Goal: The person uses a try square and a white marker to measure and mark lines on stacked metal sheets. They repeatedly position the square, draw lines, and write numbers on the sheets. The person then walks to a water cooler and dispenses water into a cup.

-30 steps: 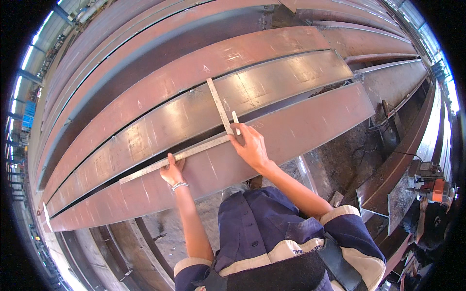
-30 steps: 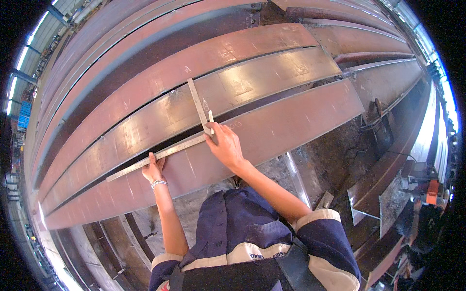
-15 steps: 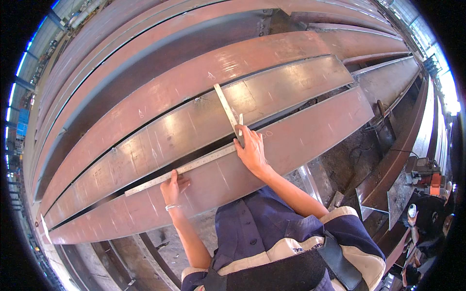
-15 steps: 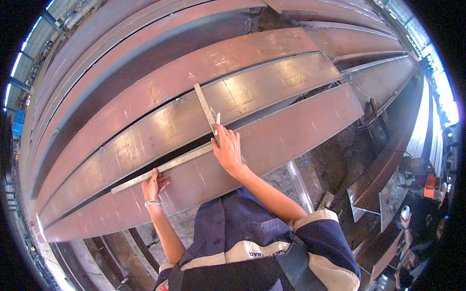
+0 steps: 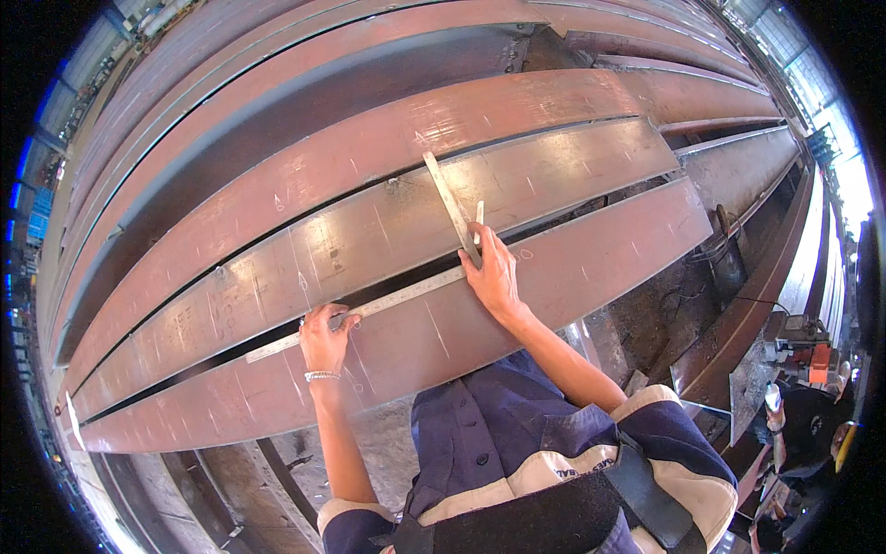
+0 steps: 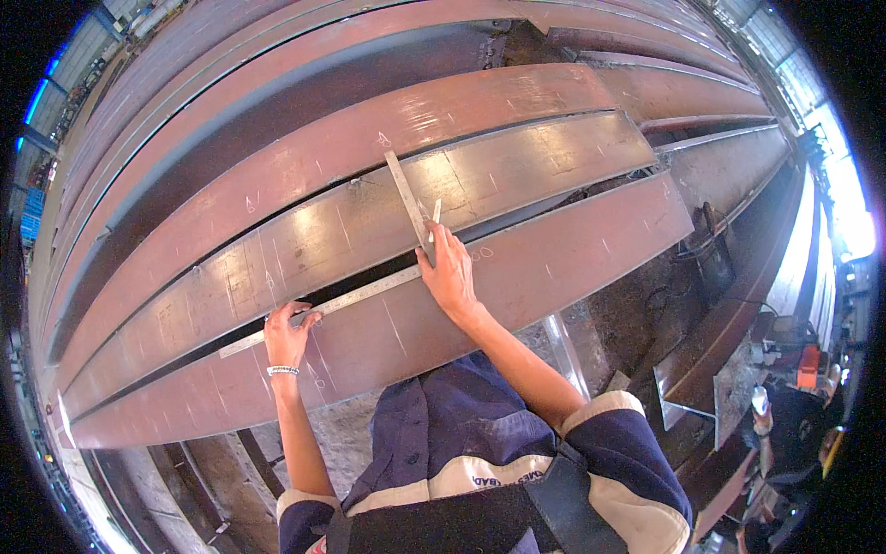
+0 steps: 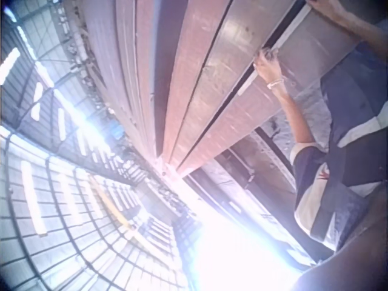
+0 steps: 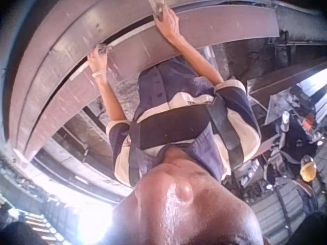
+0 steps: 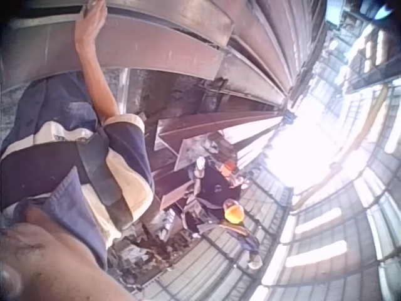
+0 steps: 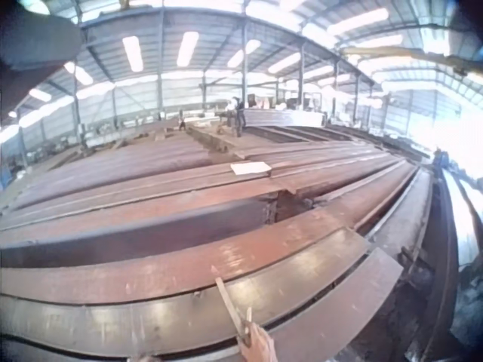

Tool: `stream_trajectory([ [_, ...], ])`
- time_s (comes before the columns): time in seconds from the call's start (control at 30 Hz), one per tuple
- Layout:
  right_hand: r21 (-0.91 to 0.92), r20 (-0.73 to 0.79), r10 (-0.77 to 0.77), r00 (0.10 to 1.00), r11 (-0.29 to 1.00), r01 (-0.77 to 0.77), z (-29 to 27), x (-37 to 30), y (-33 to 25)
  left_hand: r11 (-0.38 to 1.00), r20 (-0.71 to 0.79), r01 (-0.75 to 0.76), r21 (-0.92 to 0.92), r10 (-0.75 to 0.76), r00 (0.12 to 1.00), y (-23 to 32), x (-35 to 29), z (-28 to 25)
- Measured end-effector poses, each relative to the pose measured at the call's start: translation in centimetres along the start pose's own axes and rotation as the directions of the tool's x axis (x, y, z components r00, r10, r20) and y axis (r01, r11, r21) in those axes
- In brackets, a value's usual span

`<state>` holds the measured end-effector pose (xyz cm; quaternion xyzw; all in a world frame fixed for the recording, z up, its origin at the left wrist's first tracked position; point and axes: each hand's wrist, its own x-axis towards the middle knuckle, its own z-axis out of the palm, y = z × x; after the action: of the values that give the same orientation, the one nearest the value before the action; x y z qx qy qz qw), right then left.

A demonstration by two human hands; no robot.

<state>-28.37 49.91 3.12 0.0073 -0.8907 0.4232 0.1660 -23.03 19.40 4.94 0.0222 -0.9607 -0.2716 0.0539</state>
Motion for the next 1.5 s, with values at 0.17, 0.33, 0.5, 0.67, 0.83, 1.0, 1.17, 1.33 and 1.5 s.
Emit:
stream_trajectory([
  [0.17, -0.081, 0.196, -0.008, 0.981, 0.996, 0.025, -2.6, -0.6, -0.5, 0.999, 0.057, -0.046, -0.011, 0.046, 0.997, -0.6, 0.2, -0.4],
  [0.33, -0.011, 0.238, -0.093, 0.967, 0.995, 0.099, -3.6, -0.9, -0.1, 0.996, -0.007, -0.089, 0.028, 0.089, 0.996, -0.6, 0.6, -0.1],
  [0.5, 0.025, 0.229, -0.033, 0.973, 0.999, 0.027, -2.6, -0.4, 0.5, 0.983, -0.078, -0.174, 0.051, 0.177, 0.981, -0.3, 0.7, 0.1],
  [0.67, 0.110, 0.141, -0.019, 0.990, 0.994, 0.004, -1.6, 0.0, 0.5, 0.985, -0.056, -0.165, 0.055, 0.168, 0.984, -0.3, 0.6, 0.1],
  [0.83, 0.086, 0.063, 0.100, 0.993, 0.991, -0.105, -0.3, 0.6, 0.3, 0.972, 0.046, -0.230, 0.049, 0.228, 0.973, -0.5, 0.7, -0.8],
  [1.0, 0.142, 0.041, 0.116, 0.992, 0.982, -0.121, -0.3, 1.1, 0.5, 0.957, 0.198, -0.289, 0.019, 0.280, 0.939, -0.8, 1.2, -2.2],
  [1.17, 0.166, 0.061, 0.140, 0.988, 0.975, -0.148, -0.7, 0.4, 0.5, 0.922, 0.182, -0.367, 0.121, 0.343, 0.922, -1.3, 1.0, -2.1],
  [1.33, 0.168, 0.024, 0.135, 0.991, 0.976, -0.137, -0.4, 0.2, 0.7, 0.884, 0.103, -0.431, 0.180, 0.419, 0.902, -2.0, 0.9, -1.2],
  [1.5, 0.176, 0.042, 0.165, 0.985, 0.970, -0.170, -0.3, 0.2, 0.8, 0.889, 0.080, -0.419, 0.183, 0.412, 0.908, -2.4, 0.8, -1.0],
])
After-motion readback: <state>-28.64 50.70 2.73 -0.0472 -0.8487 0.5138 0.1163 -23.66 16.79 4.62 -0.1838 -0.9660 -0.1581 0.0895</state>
